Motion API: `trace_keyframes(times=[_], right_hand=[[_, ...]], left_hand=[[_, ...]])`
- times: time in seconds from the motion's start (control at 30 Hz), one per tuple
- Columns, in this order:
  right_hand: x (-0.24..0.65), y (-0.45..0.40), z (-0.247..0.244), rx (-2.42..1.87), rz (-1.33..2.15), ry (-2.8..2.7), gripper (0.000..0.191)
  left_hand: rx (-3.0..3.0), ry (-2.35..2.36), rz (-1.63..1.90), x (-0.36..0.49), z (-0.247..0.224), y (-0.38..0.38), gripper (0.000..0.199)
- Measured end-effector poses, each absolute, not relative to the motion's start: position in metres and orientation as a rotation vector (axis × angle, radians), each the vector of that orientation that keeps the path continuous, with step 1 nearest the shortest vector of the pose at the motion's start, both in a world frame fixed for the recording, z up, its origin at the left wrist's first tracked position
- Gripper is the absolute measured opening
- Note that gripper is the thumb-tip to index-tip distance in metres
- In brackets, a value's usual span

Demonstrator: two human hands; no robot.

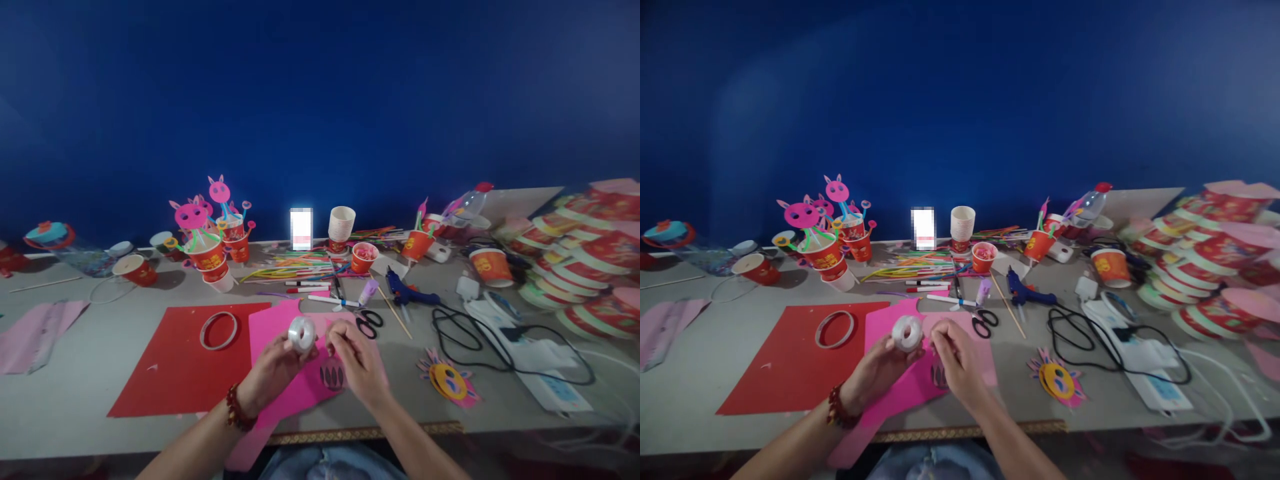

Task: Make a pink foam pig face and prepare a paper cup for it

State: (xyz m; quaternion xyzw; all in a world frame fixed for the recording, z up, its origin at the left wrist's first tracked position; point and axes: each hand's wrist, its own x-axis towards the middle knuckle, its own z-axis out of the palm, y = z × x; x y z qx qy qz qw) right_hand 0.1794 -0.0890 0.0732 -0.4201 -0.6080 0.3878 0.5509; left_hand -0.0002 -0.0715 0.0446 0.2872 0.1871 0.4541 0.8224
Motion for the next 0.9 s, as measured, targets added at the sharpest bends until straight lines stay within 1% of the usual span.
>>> trace_keyframes(times=[0.1, 0.23, 0.37, 0.53, 0.67, 0.8, 0.9], right_hand=[[0.185, -0.089, 0.077, -1.012, 0.875, -1.424, 0.027], [0.184, -0.091, 0.086, -1.016, 0.909, -1.589, 0.019], [0.180, -0.093, 0.086, -1.005, 0.866, -1.665, 0.015], [0.180, -0.094, 0.080, -1.063, 0.875, -1.523, 0.009], [0.180, -0.092, 0.079, -1.088, 0.956, -1.389, 0.013], [0.178, -0.090, 0.076, -1.058, 1.030, -1.396, 0.019], [0.176, -0.090, 0.074, -1.061, 1.041, -1.405, 0.017]], left_hand=[[0.487, 0.371, 0.966, -0.004, 0.042, -0.069, 0.031], [0.390, 0.331, 0.900, -0.006, 0.043, -0.069, 0.025], [0.317, 0.275, 0.859, -0.004, 0.046, -0.068, 0.032], [0.278, 0.271, 0.834, -0.004, 0.052, -0.069, 0.037], [0.250, 0.261, 0.839, -0.004, 0.056, -0.069, 0.040], [0.241, 0.281, 0.842, -0.003, 0.057, -0.070, 0.040], [0.234, 0.294, 0.842, -0.002, 0.057, -0.070, 0.041]])
